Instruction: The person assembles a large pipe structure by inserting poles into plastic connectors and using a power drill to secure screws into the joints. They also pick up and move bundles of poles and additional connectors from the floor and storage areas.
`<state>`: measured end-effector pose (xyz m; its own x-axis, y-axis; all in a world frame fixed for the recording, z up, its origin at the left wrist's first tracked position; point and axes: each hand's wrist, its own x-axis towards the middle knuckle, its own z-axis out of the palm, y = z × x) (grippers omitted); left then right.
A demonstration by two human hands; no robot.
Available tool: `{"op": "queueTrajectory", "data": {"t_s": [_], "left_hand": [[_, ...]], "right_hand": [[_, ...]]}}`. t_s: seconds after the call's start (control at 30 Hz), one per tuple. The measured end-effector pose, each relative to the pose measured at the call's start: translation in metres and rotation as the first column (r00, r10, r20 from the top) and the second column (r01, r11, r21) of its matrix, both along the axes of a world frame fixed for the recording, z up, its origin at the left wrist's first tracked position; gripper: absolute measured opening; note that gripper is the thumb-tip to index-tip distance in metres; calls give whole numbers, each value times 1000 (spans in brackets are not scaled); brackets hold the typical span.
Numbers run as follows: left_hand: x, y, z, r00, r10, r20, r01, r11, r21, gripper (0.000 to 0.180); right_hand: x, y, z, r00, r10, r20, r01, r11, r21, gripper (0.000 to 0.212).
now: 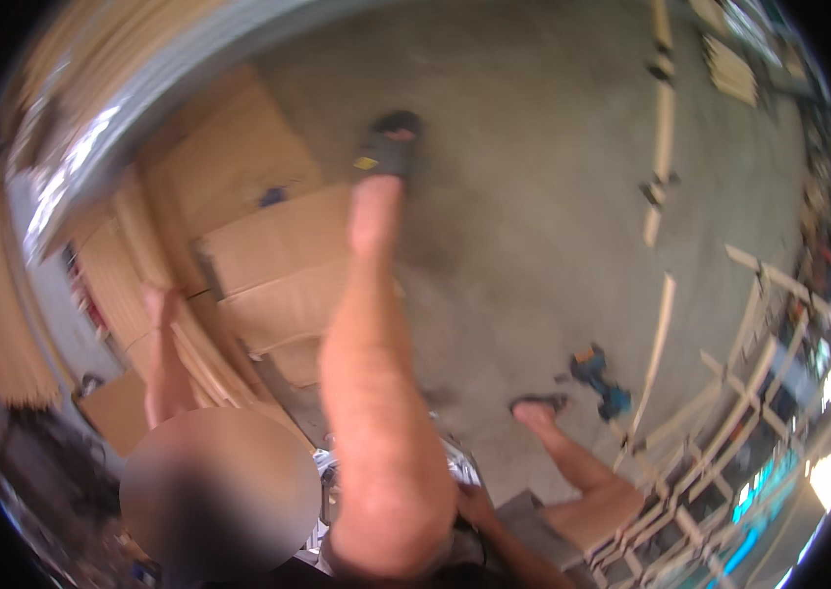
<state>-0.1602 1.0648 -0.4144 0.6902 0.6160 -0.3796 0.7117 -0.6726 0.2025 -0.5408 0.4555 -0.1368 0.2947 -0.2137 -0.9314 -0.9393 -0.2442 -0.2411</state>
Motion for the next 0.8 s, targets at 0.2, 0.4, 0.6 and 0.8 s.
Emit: {"op": "queueTrajectory", "data": {"t_s": [0.2,0.4,0.6,0.8], "left_hand": [[8,4,-24,996,84,-33,-70,950,304,70],[29,-252,-56,935,-352,51,353,899,-259,63],[67,-355,29,861,-463,210,500,693,-520,56],[126,-256,220,795,-377,476,579,704,-410,48]], "right_hand": [[47,6,18,956,61,-289,-51,998,43,50],[47,8,17,975,94,-200,-87,995,43,59],[48,7,19,988,10,-152,3,996,86,55],[11,-39,-10,995,-93,-35,98,978,184,42]]}}
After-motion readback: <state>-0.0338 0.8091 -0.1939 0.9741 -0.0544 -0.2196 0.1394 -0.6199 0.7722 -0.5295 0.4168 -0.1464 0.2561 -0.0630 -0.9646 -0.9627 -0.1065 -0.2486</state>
